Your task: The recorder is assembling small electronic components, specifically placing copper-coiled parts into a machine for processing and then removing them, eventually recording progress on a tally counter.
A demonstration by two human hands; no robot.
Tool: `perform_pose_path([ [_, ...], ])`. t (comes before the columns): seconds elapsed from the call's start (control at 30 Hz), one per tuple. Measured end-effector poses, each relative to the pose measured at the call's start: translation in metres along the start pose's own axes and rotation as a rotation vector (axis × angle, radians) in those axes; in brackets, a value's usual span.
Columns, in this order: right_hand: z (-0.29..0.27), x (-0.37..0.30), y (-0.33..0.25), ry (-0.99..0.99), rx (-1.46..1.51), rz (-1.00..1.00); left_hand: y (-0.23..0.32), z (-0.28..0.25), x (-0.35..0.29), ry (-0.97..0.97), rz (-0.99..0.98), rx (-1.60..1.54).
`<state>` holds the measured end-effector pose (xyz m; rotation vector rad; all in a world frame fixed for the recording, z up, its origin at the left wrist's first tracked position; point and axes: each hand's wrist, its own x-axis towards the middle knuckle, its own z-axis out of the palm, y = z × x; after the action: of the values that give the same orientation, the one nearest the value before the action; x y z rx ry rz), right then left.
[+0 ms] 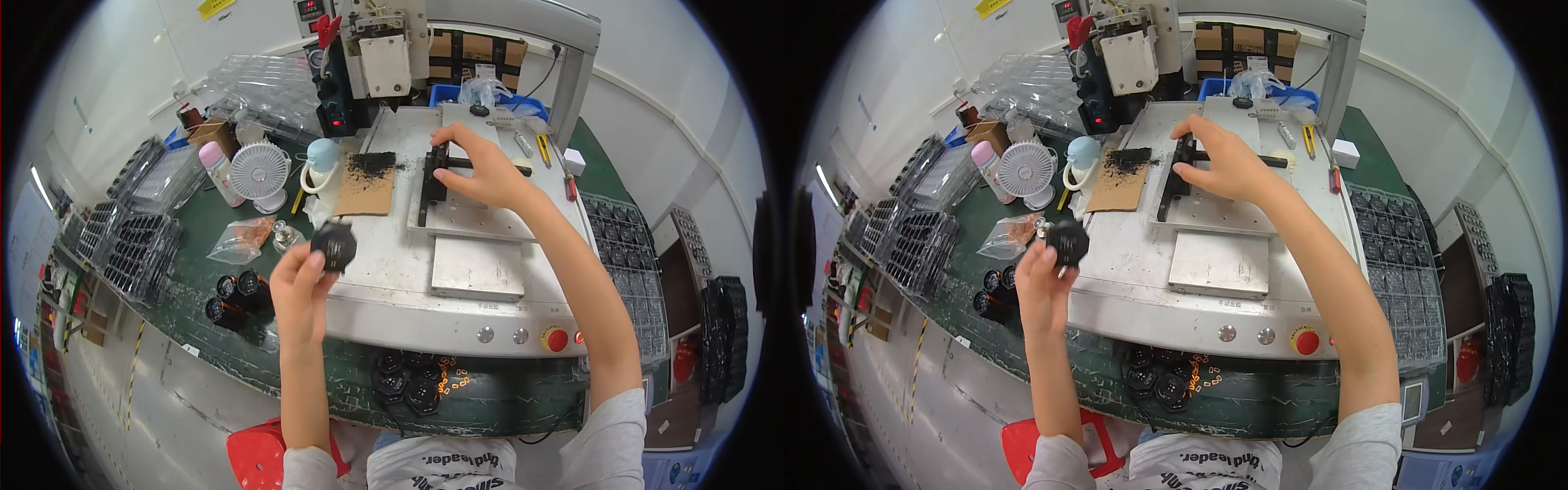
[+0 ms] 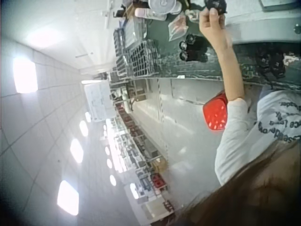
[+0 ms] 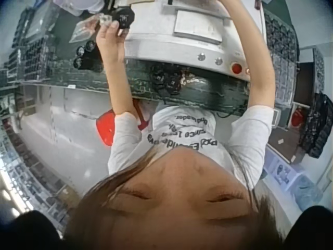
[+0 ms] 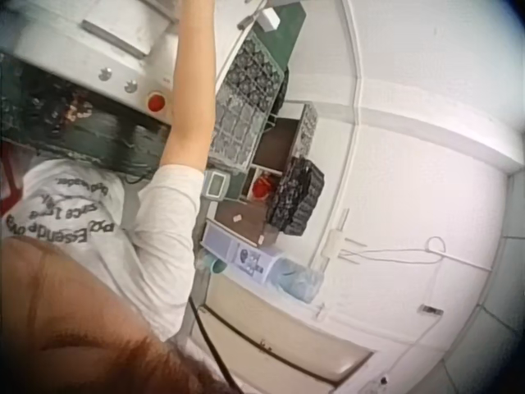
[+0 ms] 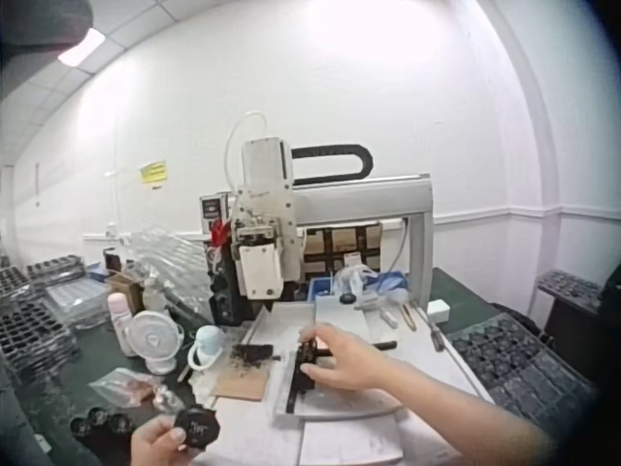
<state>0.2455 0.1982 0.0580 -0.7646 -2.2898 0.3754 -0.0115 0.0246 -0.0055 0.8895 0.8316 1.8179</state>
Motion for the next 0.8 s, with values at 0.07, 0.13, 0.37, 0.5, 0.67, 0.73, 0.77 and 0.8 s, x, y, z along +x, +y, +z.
perform_pose_path([
  [0.07,0.005,0.003,0.004,-0.002,0.027,-0.019,-0.009,-0.022,-0.018,0.006,-0.031,-0.015],
  [0.13,0.003,0.005,0.007,-0.002,0.046,-0.031,-0.014,-0.026,-0.031,0.015,-0.060,-0.027],
  [0.37,0.004,0.004,0.004,-0.111,0.034,0.001,-0.012,-0.024,-0.072,-0.022,-0.053,-0.086],
  [0.5,0.005,0.002,0.003,-0.108,-0.006,-0.017,-0.012,-0.025,-0.093,-0.010,-0.068,-0.058],
  [0.67,0.011,0.014,0.010,-0.073,-0.033,0.004,-0.017,-0.015,-0.105,-0.023,-0.125,-0.108],
  [0.73,0.014,0.016,0.015,-0.022,-0.053,-0.049,-0.020,-0.012,-0.109,-0.038,-0.135,-0.126],
  [0.77,0.014,0.017,0.013,0.010,-0.060,-0.017,-0.020,-0.013,-0.110,-0.046,-0.146,-0.143],
  [0.8,0.014,0.019,0.011,0.041,-0.068,0.016,-0.019,-0.013,-0.112,-0.055,-0.148,-0.146],
])
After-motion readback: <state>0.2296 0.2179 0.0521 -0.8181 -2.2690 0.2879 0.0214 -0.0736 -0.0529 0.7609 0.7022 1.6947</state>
